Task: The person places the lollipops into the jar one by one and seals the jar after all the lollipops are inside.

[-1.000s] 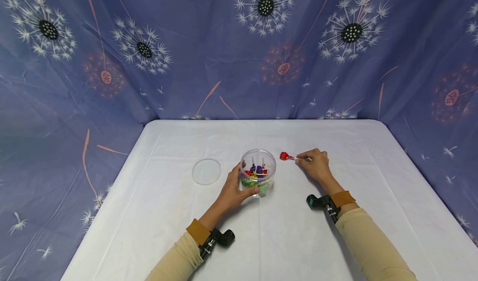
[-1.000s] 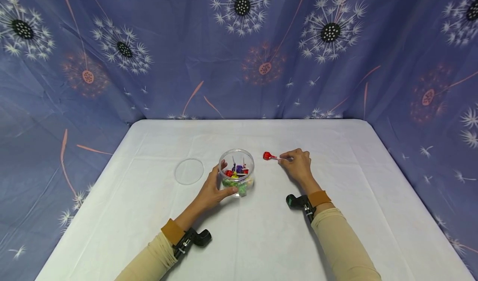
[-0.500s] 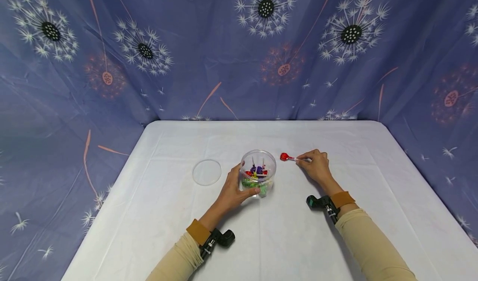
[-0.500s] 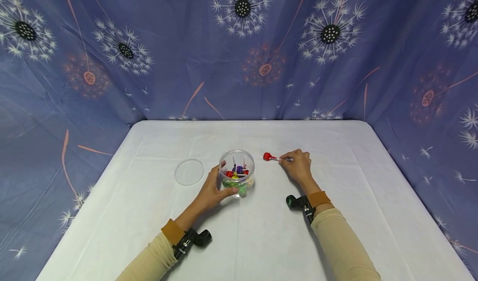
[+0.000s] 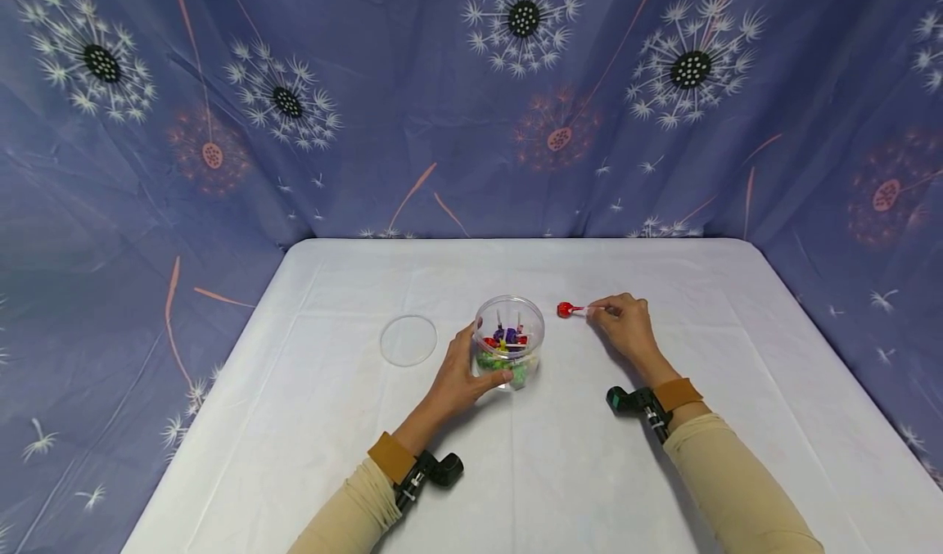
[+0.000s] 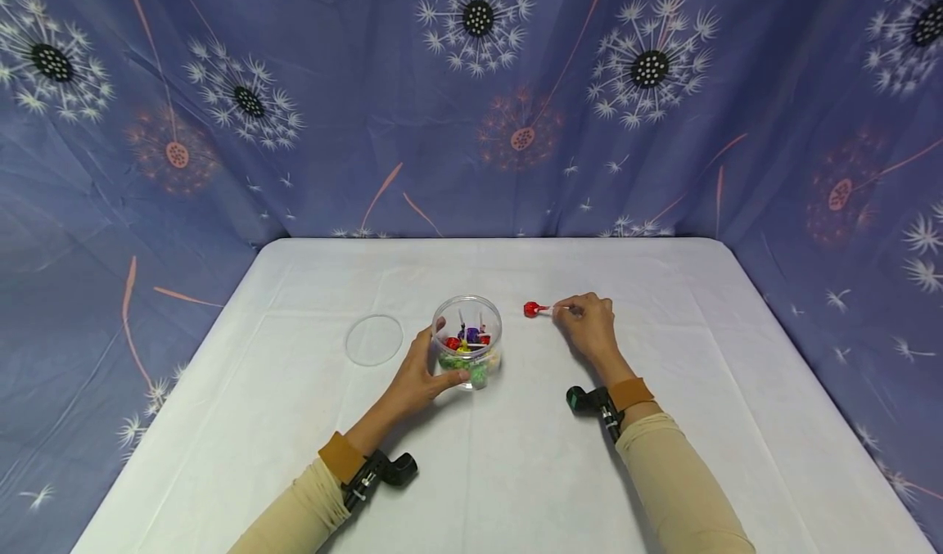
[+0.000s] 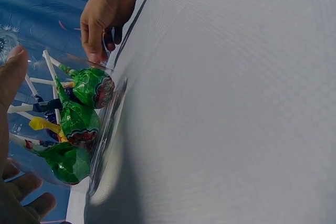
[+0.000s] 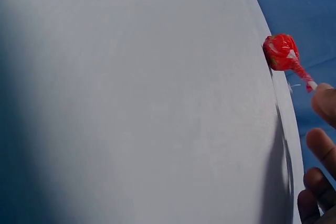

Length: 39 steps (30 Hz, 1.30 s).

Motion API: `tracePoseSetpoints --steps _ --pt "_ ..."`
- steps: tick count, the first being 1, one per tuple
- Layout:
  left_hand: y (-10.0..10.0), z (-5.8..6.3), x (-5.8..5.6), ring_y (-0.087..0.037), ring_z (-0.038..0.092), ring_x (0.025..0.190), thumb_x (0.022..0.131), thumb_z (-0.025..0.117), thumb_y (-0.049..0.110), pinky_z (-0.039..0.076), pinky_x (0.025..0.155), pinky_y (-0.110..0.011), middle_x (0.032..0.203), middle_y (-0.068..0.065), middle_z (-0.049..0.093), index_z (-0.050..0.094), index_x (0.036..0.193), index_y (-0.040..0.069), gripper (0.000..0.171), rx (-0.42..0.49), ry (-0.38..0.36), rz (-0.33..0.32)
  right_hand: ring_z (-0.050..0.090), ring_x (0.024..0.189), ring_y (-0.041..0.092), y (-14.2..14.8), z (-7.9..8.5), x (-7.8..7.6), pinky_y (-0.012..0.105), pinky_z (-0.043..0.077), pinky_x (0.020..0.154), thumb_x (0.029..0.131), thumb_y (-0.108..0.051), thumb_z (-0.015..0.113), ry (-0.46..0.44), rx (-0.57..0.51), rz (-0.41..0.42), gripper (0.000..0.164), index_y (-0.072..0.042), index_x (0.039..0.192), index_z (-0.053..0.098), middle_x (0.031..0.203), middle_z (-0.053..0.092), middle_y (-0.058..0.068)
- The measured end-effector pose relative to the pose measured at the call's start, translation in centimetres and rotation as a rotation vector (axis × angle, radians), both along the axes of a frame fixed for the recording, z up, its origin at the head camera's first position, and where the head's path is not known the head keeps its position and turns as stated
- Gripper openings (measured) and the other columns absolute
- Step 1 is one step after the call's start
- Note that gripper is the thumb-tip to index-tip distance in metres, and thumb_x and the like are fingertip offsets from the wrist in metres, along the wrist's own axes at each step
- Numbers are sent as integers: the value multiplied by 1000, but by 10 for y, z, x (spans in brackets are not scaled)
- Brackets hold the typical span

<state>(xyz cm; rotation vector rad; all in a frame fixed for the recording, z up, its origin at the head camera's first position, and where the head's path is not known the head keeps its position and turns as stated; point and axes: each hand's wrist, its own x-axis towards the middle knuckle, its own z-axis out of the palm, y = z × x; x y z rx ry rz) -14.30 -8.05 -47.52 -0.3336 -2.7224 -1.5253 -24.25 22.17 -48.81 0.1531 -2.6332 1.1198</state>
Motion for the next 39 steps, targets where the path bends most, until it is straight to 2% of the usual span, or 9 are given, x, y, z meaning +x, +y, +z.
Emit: tracePoseSetpoints --steps 4,13,21,25,29,34,39 --pt "0 0 1 -30 30 140 74 78 43 28 113 -52 151 -13 32 23 149 13 98 7 0 3 47 89 31 0 4 0 31 33 73 85 -12 68 32 -27 4 15 -3 96 74 94 64 21" --pt "0 -2 0 -31 30 140 74 78 41 28 114 -51 151 -15 33 23 150 12 98 2 15 -1 44 96 29 -4 24 5 33 33 79 88 -26 67 -2 -106 24 25 -5 100 73 101 62 17" --pt "-1 -2 0 -31 29 140 74 78 43 28 114 -51 151 -14 33 22 150 12 99 -3 17 -3 43 95 30 -15 47 16 31 31 79 88 -30 67 53 -142 39 27 -6 101 73 100 61 12" --pt "-1 -2 -1 -31 30 140 73 78 44 28 113 -51 151 -14 33 22 150 12 100 -2 21 -10 41 93 27 -22 59 22 35 31 78 87 -32 67 96 -168 59 28 -8 100 73 100 60 9" --pt "-1 -1 -1 -31 29 140 74 78 43 28 113 -51 151 -14 33 22 150 12 99 -2 17 -12 40 92 22 -31 72 28 36 32 80 87 -31 68 122 -206 80 25 -9 99 73 100 61 6" --pt "-1 -1 0 -31 28 141 74 78 43 27 114 -51 151 -14 32 22 150 12 99 -4 4 -10 41 93 19 -41 87 37 26 30 80 87 -27 68 140 -226 107 21 -11 98 73 100 62 5" --pt "-1 -1 0 -31 29 140 74 78 42 28 114 -52 151 -14 33 23 150 11 98 -1 8 -8 39 96 12 -50 95 44 29 30 83 88 -23 68 123 -245 171 17 -11 97 74 101 61 7"
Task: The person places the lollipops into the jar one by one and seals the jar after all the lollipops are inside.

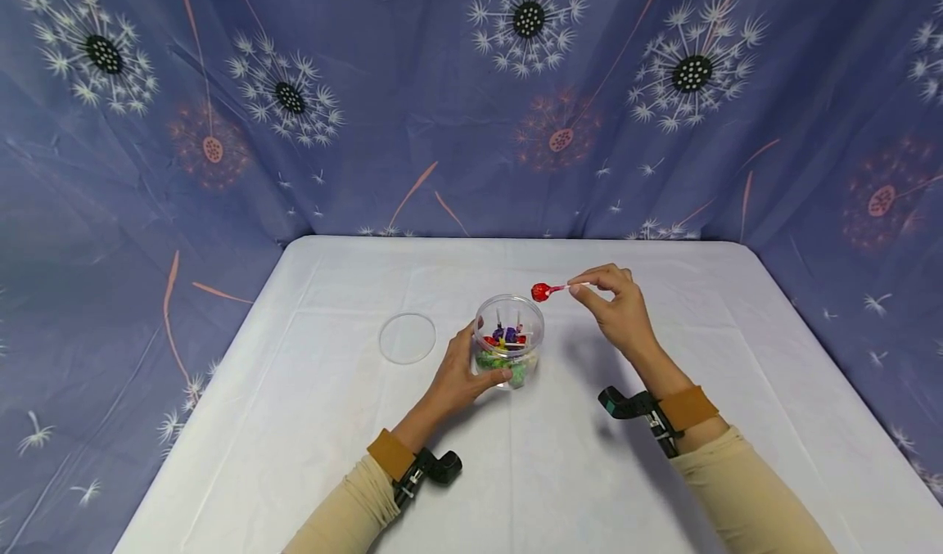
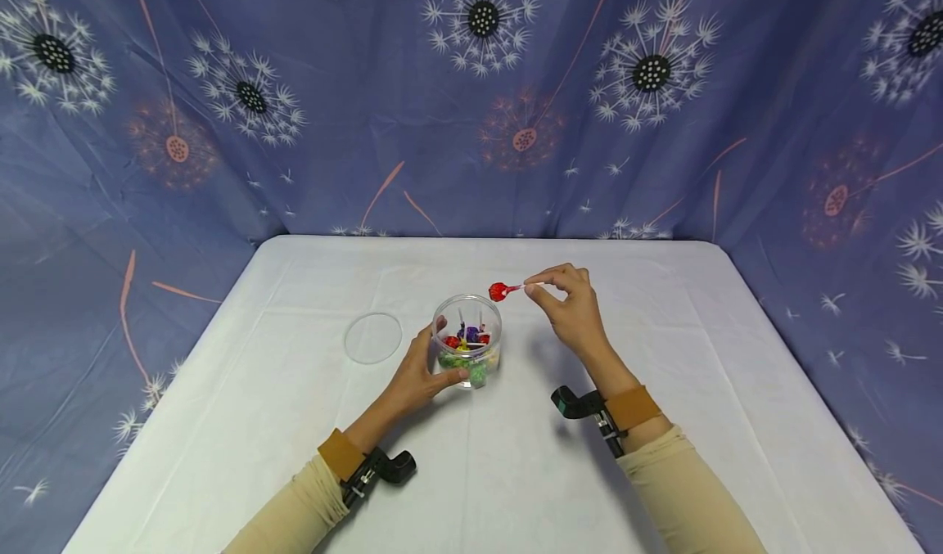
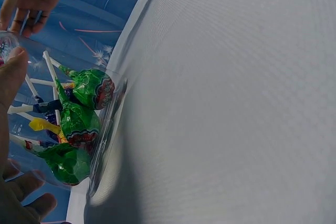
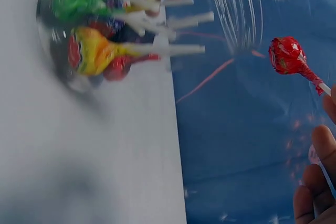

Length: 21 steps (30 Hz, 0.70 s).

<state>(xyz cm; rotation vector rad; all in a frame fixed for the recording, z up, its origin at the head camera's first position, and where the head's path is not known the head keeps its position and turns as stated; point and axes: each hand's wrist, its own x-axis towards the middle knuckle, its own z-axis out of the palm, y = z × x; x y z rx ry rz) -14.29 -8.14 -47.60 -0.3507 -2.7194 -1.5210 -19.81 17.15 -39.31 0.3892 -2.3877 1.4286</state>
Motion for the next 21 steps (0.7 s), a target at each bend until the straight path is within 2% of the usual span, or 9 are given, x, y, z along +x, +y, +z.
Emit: tracePoseSetpoints --steps 5,14,21 --pt "0 0 0 -31 29 140 74 78 42 27 114 -51 150 -14 34 23 149 11 98 4 2 -1 38 99 9 -12 2 6 36 33 84 88 -22 67 -20 40 47 14 -13 95 74 102 60 3" --pt "-1 -1 -1 -30 30 139 74 78 41 28 114 -51 149 -13 35 24 149 11 97 12 6 -2 40 99 14 -36 -2 9 36 34 83 85 -20 70 41 70 136 9 -15 91 75 98 61 2" --pt "-1 -2 -2 -30 30 139 75 78 42 28 114 -51 150 -12 35 23 150 13 97 10 12 -10 40 97 14 -49 -10 6 37 37 81 83 -16 72 77 111 151 8 -12 90 75 97 61 2"
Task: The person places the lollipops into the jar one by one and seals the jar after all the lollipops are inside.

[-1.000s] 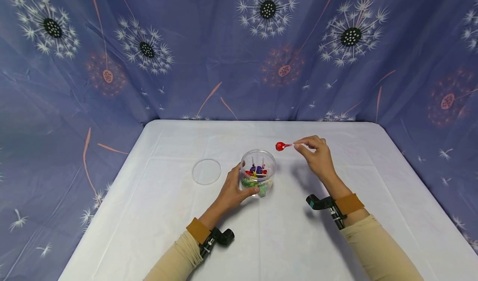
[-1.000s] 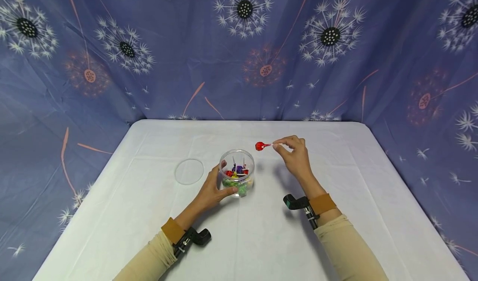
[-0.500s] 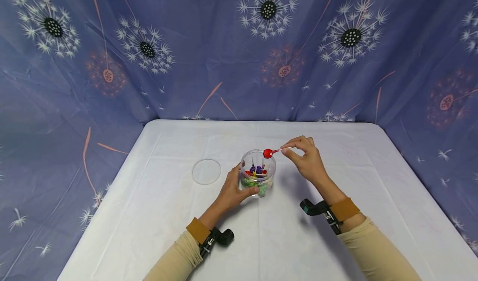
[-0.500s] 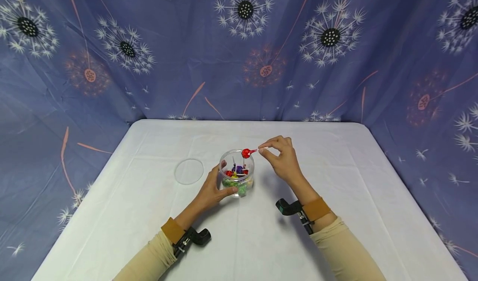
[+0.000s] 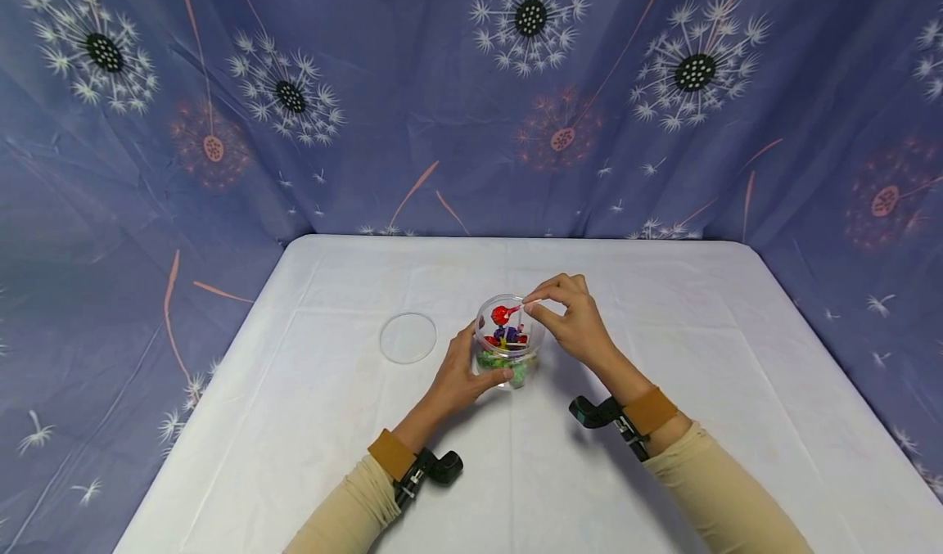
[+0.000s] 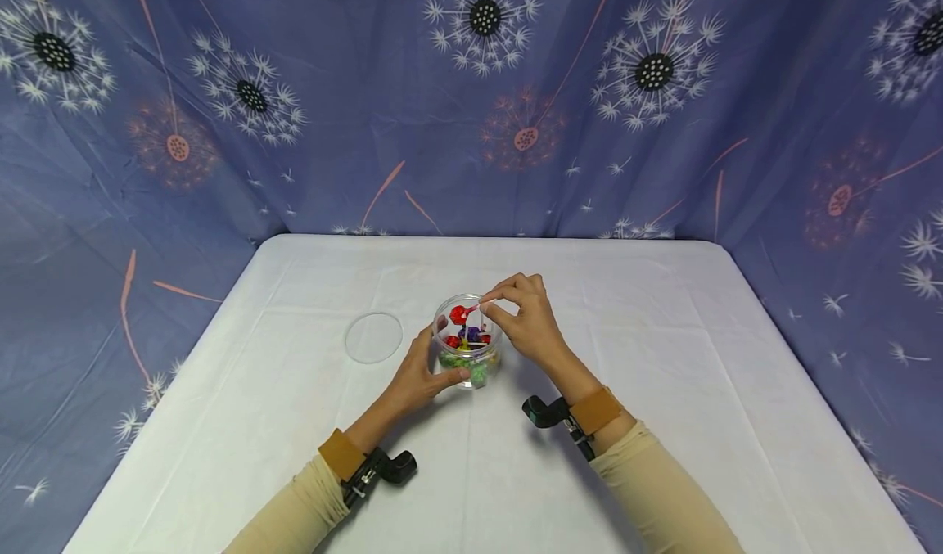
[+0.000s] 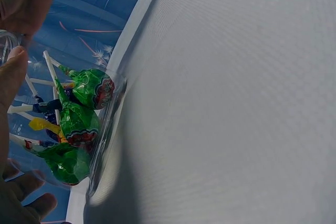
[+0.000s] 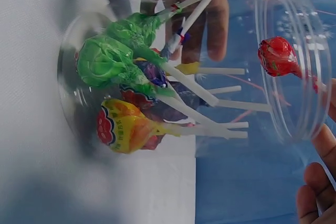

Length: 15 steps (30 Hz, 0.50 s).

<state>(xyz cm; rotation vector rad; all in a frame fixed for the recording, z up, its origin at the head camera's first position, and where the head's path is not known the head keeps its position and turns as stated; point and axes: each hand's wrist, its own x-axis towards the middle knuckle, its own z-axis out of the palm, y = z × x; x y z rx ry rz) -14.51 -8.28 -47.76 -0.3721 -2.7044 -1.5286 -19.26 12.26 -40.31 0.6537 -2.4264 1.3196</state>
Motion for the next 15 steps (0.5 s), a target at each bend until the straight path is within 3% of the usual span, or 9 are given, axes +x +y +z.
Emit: tracePoseSetpoints --steps 15 --pt "0 1 1 -30 29 140 75 77 44 29 113 -51 150 -13 34 22 150 14 97 6 -7 -4 41 96 20 -19 -2 -8 36 35 82 81 -16 74 38 96 59 6 -13 86 75 96 61 3"
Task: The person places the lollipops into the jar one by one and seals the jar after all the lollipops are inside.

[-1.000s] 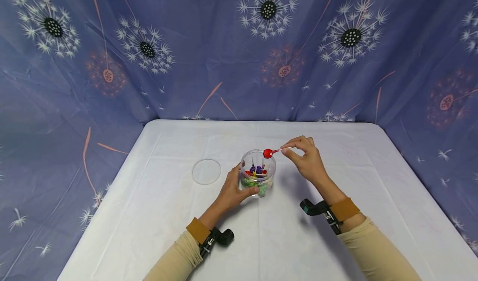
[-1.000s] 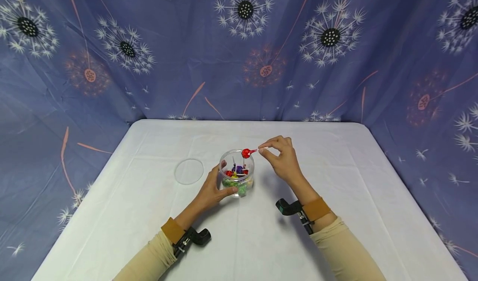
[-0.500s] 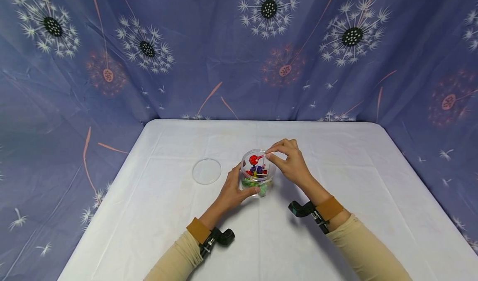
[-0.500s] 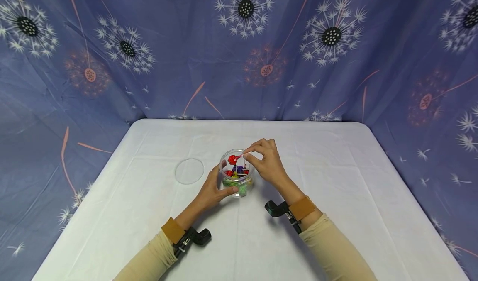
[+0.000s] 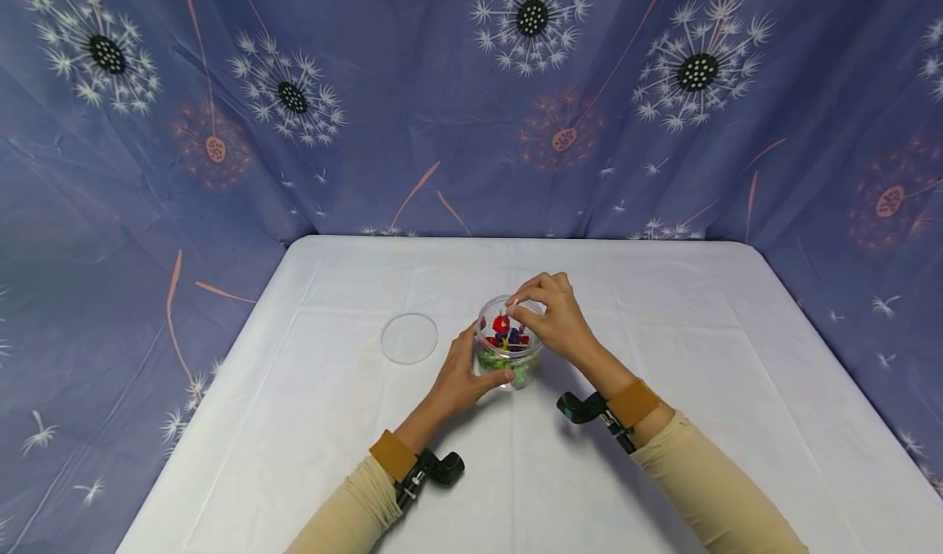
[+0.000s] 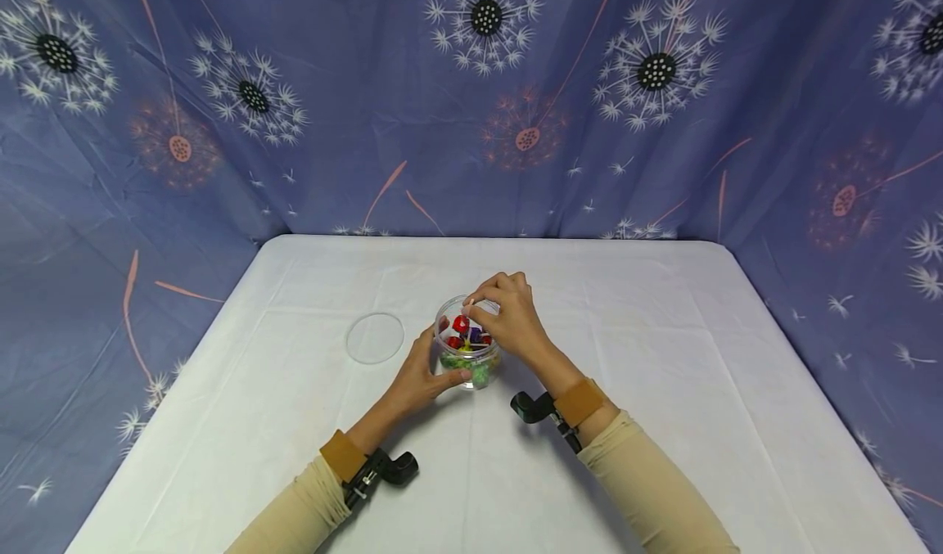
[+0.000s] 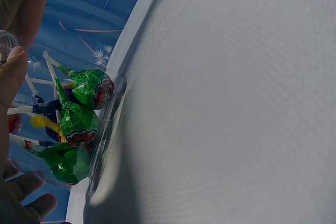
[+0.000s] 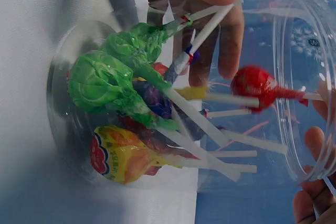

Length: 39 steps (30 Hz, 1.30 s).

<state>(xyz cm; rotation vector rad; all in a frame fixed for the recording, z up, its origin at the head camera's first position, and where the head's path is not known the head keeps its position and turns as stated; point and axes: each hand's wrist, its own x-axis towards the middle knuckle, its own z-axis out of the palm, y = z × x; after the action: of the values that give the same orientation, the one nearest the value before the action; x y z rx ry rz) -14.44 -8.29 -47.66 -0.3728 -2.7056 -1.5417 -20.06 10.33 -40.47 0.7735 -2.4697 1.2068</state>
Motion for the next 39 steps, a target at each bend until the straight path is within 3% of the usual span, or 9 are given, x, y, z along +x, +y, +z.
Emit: tracePoseSetpoints --steps 6,16,29,32,39 --pt "1 0 0 -31 29 140 75 77 42 29 112 -52 150 -13 34 22 150 13 98 -1 6 -1 40 98 21 0 2 3 38 37 84 81 -19 74 -29 30 -8 12 -14 93 75 100 60 3" --pt "0 0 0 -32 30 139 75 78 41 28 113 -52 150 -14 35 23 150 12 98 -1 32 2 40 100 19 16 4 7 39 38 84 85 -26 70 -54 -49 -68 25 -13 106 71 106 60 5" --pt "2 2 2 -32 31 139 74 79 38 27 114 -50 149 -14 36 25 149 10 97 7 21 16 45 113 25 41 -5 13 44 35 100 88 -24 66 -129 -150 -82 46 -12 130 52 122 58 11" --pt "2 2 2 -31 30 140 74 79 39 27 114 -50 150 -15 35 24 149 11 97 0 11 20 43 119 27 46 -11 16 47 33 103 88 -25 67 -170 -141 -58 56 -12 137 43 129 55 12" --pt "2 2 1 -32 30 140 74 79 39 27 114 -51 150 -15 35 24 149 10 97 -8 17 15 32 133 35 49 -33 24 56 26 110 81 -19 74 -329 -118 95 87 -11 149 21 146 37 16"
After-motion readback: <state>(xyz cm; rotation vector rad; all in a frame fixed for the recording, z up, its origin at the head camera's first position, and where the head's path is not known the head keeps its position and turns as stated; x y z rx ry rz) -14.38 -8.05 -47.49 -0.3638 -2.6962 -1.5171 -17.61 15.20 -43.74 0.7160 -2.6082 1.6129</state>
